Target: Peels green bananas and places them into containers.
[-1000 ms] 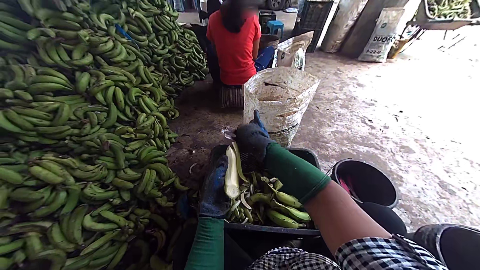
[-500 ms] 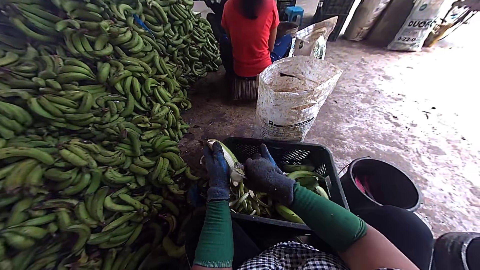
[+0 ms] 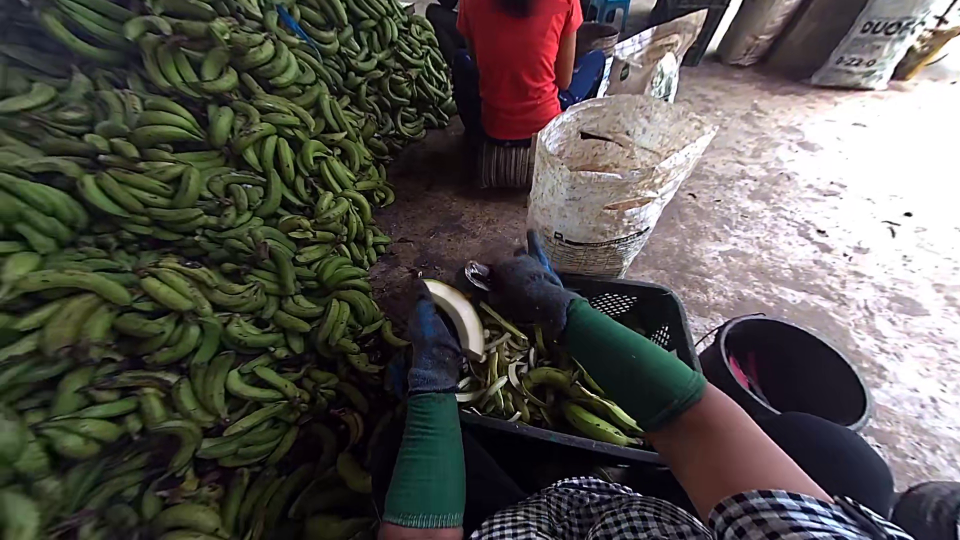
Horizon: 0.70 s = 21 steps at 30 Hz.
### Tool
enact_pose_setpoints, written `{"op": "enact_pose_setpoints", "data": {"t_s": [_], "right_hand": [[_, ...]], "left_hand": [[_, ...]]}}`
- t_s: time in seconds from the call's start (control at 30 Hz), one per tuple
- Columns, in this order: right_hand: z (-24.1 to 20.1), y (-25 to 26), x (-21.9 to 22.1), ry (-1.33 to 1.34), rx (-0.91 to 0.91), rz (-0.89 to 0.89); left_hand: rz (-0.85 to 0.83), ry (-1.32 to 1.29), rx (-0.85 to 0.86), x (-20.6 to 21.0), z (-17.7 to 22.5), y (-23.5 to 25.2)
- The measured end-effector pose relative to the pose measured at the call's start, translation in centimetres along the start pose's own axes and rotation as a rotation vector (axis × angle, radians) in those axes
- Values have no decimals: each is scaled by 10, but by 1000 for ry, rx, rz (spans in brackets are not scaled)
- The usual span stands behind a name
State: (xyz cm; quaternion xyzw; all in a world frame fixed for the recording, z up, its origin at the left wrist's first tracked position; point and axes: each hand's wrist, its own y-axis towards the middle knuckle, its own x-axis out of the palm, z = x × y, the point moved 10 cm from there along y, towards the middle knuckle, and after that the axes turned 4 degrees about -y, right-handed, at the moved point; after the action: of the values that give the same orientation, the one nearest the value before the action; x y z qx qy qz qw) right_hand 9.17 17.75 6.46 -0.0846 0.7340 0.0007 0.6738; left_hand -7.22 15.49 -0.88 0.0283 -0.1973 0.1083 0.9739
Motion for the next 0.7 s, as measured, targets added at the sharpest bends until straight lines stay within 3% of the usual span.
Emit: {"op": "enact_pose_setpoints", "data": {"t_s": [0.13,0.27,0.37,0.57,0.7], "right_hand": [[-16,-33,47,76,-56,-33],[-17,-39,75,92,-30,-16],[-8,-34,81,98,52,-64],[-8,-36,66,15,18,-132],[-2,-34,58,44,58,-116]], "left_hand": [[240,-249,39,-19,15,-3],[403,-199,-37,-14,8,-13],[379,-231,-51,-8,-7,-8],[198,-295,-85,7,-9,-11],[121,3,-112,11,-22,-25]]}}
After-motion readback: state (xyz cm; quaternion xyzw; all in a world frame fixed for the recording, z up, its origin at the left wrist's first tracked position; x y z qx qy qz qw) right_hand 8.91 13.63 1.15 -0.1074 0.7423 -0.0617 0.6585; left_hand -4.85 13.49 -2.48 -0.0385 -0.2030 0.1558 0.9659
